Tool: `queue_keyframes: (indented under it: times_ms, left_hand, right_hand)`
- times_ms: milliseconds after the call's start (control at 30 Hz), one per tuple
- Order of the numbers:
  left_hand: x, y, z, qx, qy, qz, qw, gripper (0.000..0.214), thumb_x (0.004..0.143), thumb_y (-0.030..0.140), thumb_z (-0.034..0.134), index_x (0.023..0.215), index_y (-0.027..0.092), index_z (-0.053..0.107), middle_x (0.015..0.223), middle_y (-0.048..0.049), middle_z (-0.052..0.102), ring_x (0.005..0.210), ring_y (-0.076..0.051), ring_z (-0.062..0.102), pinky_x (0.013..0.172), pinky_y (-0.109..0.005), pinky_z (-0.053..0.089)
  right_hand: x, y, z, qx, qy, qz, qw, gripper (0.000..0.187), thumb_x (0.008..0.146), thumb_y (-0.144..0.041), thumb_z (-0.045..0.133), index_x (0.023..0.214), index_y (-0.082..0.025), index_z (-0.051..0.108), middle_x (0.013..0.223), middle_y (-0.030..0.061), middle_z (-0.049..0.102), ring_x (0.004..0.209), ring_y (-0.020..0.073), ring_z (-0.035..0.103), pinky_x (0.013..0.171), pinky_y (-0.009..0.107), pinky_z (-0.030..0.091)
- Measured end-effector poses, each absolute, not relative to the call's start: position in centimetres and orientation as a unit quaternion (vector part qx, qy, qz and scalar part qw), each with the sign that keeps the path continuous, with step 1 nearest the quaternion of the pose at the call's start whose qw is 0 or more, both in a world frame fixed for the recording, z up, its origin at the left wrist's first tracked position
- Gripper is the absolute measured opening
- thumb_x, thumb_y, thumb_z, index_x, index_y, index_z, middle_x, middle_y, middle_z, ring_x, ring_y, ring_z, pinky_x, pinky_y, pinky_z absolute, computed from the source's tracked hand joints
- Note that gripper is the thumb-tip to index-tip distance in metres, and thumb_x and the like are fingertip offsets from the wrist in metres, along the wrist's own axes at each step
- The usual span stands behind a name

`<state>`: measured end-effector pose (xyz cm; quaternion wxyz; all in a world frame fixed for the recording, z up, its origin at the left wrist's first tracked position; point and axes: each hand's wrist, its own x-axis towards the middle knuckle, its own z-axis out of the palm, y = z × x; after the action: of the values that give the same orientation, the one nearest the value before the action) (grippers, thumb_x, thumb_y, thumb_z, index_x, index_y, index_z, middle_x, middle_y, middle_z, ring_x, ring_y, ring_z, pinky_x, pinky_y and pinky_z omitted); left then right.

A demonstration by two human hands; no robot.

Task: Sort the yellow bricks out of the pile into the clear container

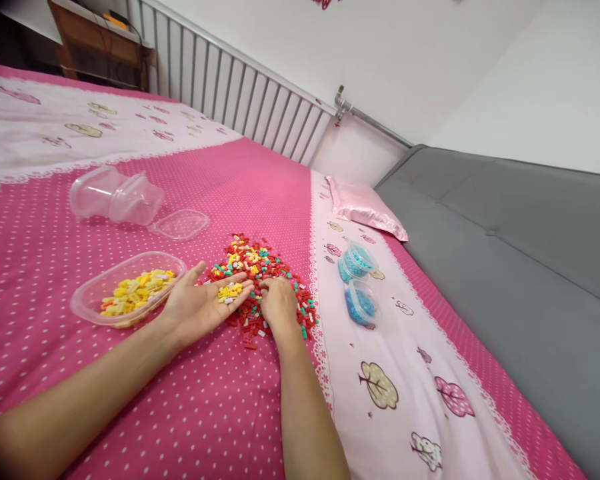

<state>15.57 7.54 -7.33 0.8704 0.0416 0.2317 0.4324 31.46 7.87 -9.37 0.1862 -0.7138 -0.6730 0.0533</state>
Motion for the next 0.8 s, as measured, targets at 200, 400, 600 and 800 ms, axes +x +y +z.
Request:
queue_keyframes:
  times_ms: [200,400,600,800]
  left_hand:
    - [15.4,7.4,-6.6,0.058,0.254,0.467,0.845,0.063,0.092,0.046,0.028,0.129,-0.003,0.044,0.104,-0.0223,0.061,0.089,-0.021,0.063,0.07,-0.027,0.056]
    - [15.3,7.3,-6.4,0.071,0.262,0.472,0.839,0.065,0.093,0.047,0.025,0.128,-0.005,0.044,0.1,-0.0216,0.061,0.076,-0.018,0.062,0.068,-0.025,0.056]
    - [15.4,7.3,-6.4,0.065,0.258,0.465,0.844,0.064,0.092,0.047,0.026,0.127,-0.003,0.046,0.091,-0.0186,0.061,0.076,-0.019,0.062,0.065,-0.025,0.056]
    - [15.4,7.5,-6.7,0.071,0.26,0.466,0.843,0.066,0.092,0.047,0.026,0.126,-0.006,0.044,0.083,-0.0159,0.058,0.076,-0.02,0.062,0.066,-0.026,0.056]
  right_hand:
    - [31.7,7.7,-9.0,-0.728,-0.653,0.071,0.197,0.023,0.078,-0.009,0.054,0.078,-0.022,0.074,0.095,0.0051,0.071,0.093,0.0185,0.064,0.085,0.028,0.044]
    - [31.7,7.8,-9.2,-0.751,-0.625,0.067,0.201,0.02,0.079,-0.014,0.057,0.085,-0.023,0.074,0.094,0.0047,0.072,0.093,0.0198,0.065,0.084,0.03,0.046]
    - [31.8,8.4,-10.3,-0.707,-0.664,0.108,0.219,0.023,0.076,-0.02,0.066,0.097,-0.024,0.073,0.099,0.0049,0.073,0.096,0.02,0.064,0.088,0.031,0.046]
    - [31.9,8.6,-10.7,-0.691,-0.683,0.119,0.205,0.034,0.076,-0.017,0.065,0.11,-0.022,0.067,0.101,0.0057,0.069,0.096,0.0184,0.062,0.088,0.03,0.045]
